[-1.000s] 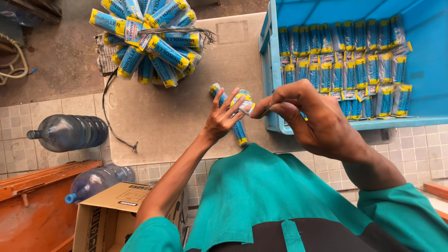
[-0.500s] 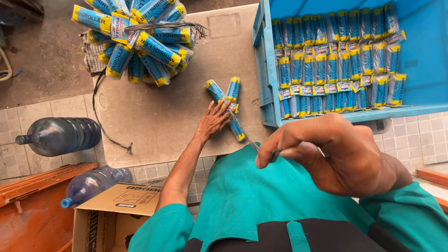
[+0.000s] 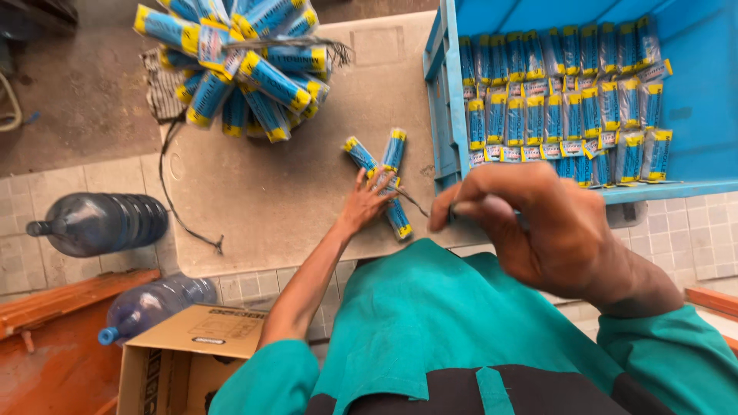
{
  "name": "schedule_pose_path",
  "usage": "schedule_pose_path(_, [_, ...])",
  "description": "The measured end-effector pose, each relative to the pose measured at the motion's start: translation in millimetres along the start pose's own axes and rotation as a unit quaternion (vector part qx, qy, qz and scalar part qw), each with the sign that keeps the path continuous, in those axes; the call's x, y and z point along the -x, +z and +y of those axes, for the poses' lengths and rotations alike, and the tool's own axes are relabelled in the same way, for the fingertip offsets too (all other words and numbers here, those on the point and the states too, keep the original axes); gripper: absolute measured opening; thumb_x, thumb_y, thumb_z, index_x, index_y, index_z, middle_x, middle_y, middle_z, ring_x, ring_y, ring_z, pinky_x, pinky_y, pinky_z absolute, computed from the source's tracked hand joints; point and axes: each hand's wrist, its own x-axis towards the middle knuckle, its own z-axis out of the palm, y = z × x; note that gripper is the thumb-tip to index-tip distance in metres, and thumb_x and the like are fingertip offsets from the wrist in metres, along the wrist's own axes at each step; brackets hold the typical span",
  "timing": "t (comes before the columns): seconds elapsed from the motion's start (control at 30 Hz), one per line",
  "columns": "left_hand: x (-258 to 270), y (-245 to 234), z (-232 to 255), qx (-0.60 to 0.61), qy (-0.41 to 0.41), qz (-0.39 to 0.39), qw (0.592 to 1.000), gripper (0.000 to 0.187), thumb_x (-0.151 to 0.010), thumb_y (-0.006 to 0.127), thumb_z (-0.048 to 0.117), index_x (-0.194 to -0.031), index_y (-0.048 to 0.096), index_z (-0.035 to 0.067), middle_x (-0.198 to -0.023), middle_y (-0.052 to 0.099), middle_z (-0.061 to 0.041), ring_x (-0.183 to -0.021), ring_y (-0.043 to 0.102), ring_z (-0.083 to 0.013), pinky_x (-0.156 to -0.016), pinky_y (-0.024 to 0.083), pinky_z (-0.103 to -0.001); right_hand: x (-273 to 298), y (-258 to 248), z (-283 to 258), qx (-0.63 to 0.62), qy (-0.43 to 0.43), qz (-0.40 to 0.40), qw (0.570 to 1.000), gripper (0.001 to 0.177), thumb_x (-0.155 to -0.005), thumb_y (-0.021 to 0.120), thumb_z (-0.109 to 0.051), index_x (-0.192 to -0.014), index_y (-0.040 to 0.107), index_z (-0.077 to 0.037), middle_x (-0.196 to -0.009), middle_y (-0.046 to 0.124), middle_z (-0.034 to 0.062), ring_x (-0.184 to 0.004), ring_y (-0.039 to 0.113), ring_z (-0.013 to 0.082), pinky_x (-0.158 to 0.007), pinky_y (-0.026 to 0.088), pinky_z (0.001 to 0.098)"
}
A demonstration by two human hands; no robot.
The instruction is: The person takes individually wrapped mini roller items from a blue crate and arranges them into a circular bundle on a table. They secure the bundle using a metal wire tie, twisting it to hold the items together. The person repeats this process to create multiple bundles.
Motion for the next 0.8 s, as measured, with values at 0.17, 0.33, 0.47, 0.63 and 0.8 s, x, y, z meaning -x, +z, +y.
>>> schedule_pose_path(0.17, [-36,-186,52,0.181,-0.020,0.199,0.963,0.039,-0.089,0.071,0.004,-0.125,0.063,0.017,-0.132,0.063,-0.007,-0.130,0.055,-0.0321,-0.110,0.030,-0.054,-20,2,2,-0.005,0.004,0.039,0.999,0.008,-0.102,0.042,-0.003,-0.107,0.039,0.003,-0.087,0.071,0.0117,-0.082,0.074,0.0179,-0.076,0.060,0.0278])
schedule_pose_path(0.33, [-48,-344,75,0.260,0.052,0.335,0.904,0.013,-0.094,0.066,-0.005,-0.104,0.068,0.002,-0.114,0.069,-0.012,-0.118,0.063,-0.0317,-0.105,0.037,-0.053,-25,7,1,0.034,0.007,0.056,0.998,0.010,-0.102,0.045,-0.006,-0.108,0.040,0.000,-0.090,0.072,0.0094,-0.084,0.074,0.0162,-0.076,0.058,0.0260])
schedule_pose_path(0.47, [-49,-410,80,0.227,0.072,0.409,0.881,0.021,-0.101,0.052,0.003,-0.112,0.068,0.007,-0.110,0.070,-0.013,-0.103,0.071,-0.0317,-0.103,0.043,-0.052,-26,9,4,0.101,-0.014,0.066,0.993,0.011,-0.102,0.051,-0.006,-0.112,0.045,-0.006,-0.097,0.073,0.0024,-0.087,0.073,0.0169,-0.078,0.055,0.0300])
schedule_pose_path(0.63, [-54,-439,83,0.248,0.053,0.455,0.854,0.024,-0.090,0.073,-0.005,-0.111,0.061,-0.002,-0.105,0.073,-0.015,-0.097,0.075,-0.0256,-0.104,0.045,-0.050,-37,3,-2,0.049,-0.079,0.065,0.994,0.005,-0.100,0.047,-0.004,-0.105,0.045,-0.002,-0.109,0.066,0.0201,-0.098,0.069,0.0283,-0.088,0.054,0.0345])
schedule_pose_path(0.8, [-60,-455,75,0.237,0.000,0.412,0.880,0.028,-0.094,0.071,-0.002,-0.120,0.062,0.001,-0.117,0.071,-0.011,-0.116,0.070,-0.0271,-0.114,0.040,-0.052,-42,2,-5,0.128,-0.108,0.070,0.983,0.012,-0.096,0.056,-0.004,-0.106,0.057,0.002,-0.122,0.051,0.0254,-0.104,0.062,0.0339,-0.098,0.056,0.0403])
